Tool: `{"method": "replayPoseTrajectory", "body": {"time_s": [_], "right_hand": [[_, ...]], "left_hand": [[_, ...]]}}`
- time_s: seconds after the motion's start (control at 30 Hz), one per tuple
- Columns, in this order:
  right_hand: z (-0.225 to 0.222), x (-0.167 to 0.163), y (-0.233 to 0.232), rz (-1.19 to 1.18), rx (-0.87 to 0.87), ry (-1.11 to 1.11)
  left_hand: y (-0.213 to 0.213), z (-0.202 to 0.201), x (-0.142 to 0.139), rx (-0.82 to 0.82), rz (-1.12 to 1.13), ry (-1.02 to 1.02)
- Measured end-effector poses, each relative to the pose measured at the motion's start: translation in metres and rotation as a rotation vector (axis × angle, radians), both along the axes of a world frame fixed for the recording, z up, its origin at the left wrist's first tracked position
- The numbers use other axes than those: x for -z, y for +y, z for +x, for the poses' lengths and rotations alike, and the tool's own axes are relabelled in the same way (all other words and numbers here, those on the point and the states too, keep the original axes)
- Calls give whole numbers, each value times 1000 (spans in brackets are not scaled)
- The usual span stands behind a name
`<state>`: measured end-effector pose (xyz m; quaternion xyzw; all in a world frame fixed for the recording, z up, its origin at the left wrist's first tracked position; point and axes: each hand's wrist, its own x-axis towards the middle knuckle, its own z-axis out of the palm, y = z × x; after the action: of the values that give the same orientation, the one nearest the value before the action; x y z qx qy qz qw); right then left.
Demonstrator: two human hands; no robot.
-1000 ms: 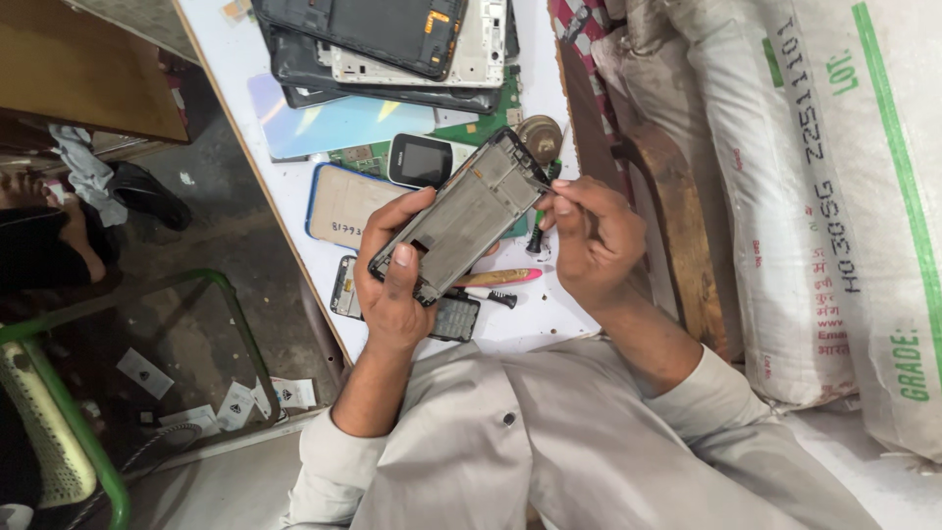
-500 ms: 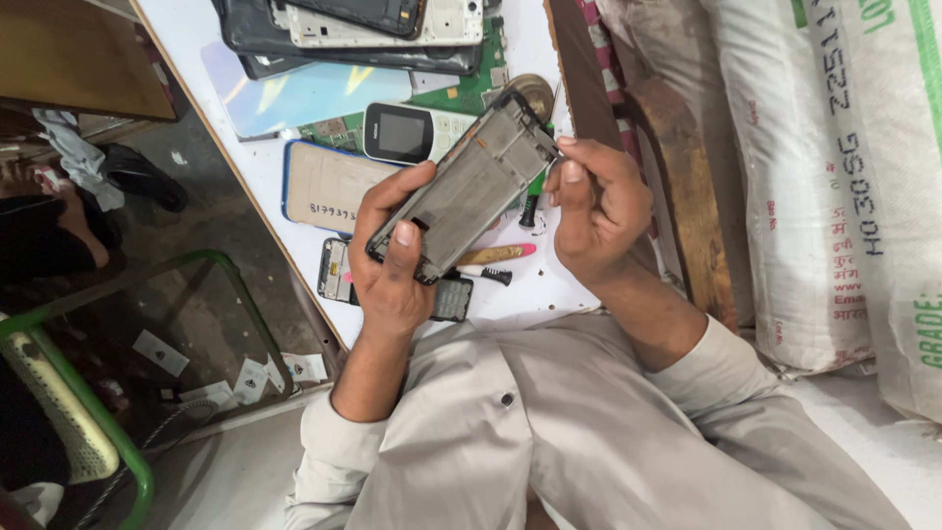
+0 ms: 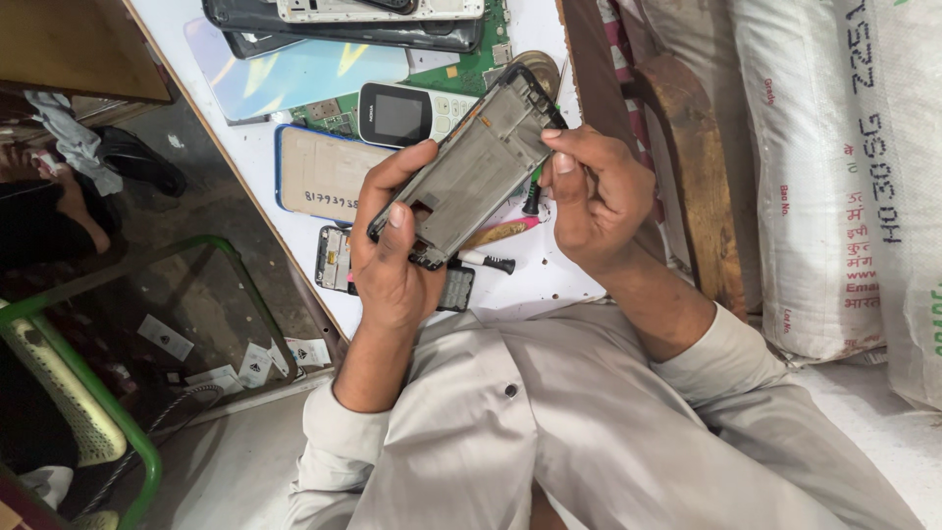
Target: The person sits at a workbench holding a disassembled smartphone chassis and works on its frame with their fingers, prying and pressing at the edges of the housing. They occasionally set the phone down on the cluttered bench among other phone parts and pick it back up to continue working on it.
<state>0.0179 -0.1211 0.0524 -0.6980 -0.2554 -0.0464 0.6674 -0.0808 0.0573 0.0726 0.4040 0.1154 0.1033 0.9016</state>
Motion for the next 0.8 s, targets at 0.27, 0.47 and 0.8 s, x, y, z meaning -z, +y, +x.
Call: {"method": "replayPoseTrajectory", "body": {"time_s": [0.27,0.47,0.8], "right_hand": [[-2,-6,2,-40,-23,-32],[-4,-5,2,-69,5,-12],[-2,-9,4,-142,76,-69]], "left_hand": [[2,4,0,11,-172,-57],[2,2,0,42,-150,-52],[3,5,0,70,-178,-62]]}}
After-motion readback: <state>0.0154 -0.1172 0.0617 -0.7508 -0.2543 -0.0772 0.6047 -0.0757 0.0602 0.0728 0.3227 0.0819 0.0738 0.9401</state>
